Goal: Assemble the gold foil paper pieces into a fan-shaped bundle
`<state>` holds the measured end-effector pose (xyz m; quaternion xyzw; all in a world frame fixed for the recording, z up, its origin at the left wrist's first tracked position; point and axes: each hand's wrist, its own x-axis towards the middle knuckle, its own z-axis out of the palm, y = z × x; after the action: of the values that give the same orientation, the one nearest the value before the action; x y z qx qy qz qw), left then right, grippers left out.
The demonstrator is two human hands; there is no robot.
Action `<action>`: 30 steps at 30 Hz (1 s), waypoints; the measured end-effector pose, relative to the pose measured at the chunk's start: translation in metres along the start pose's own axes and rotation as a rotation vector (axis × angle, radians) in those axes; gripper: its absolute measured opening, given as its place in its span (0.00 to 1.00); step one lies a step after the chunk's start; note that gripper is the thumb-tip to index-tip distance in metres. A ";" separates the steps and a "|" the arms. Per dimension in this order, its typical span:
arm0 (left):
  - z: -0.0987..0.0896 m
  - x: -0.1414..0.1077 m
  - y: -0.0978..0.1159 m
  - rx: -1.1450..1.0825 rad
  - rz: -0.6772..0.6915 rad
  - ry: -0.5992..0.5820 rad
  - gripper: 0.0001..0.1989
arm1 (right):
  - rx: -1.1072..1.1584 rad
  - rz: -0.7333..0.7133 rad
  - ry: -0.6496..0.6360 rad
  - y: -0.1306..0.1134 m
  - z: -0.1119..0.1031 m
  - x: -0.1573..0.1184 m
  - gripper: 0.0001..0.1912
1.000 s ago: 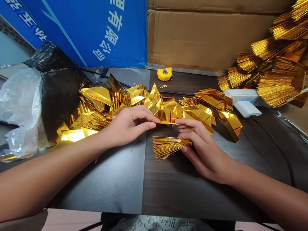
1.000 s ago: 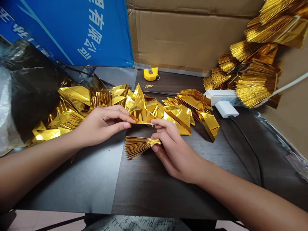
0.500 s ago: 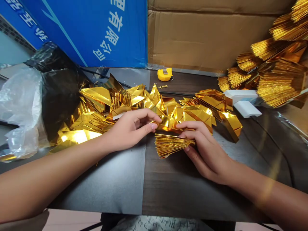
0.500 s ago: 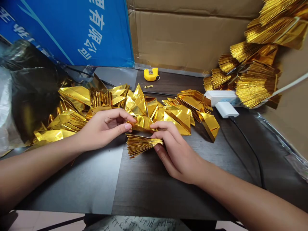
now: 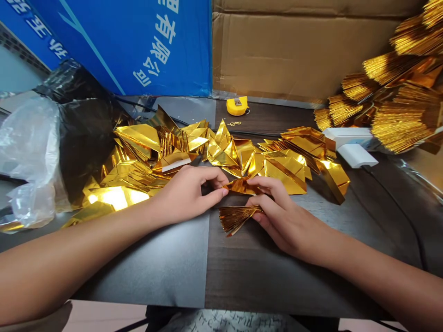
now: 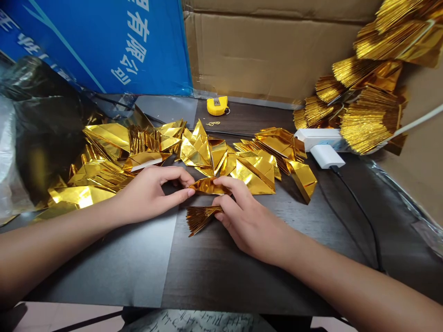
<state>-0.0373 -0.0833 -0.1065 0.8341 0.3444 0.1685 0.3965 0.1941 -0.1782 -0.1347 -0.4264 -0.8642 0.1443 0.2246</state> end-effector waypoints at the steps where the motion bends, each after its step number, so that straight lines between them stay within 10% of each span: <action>1: 0.000 -0.001 0.001 0.028 0.023 -0.018 0.05 | -0.003 0.001 -0.001 0.000 0.000 0.000 0.08; 19: -0.004 0.001 -0.006 0.097 0.222 -0.240 0.07 | 0.028 -0.087 -0.020 0.009 0.008 -0.002 0.26; 30: 0.015 -0.017 0.005 0.495 0.297 -0.221 0.32 | -0.024 -0.101 -0.027 0.003 0.008 0.001 0.27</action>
<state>-0.0391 -0.1058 -0.1118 0.9598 0.2042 0.0440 0.1873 0.1909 -0.1760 -0.1428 -0.3829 -0.8892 0.1283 0.2149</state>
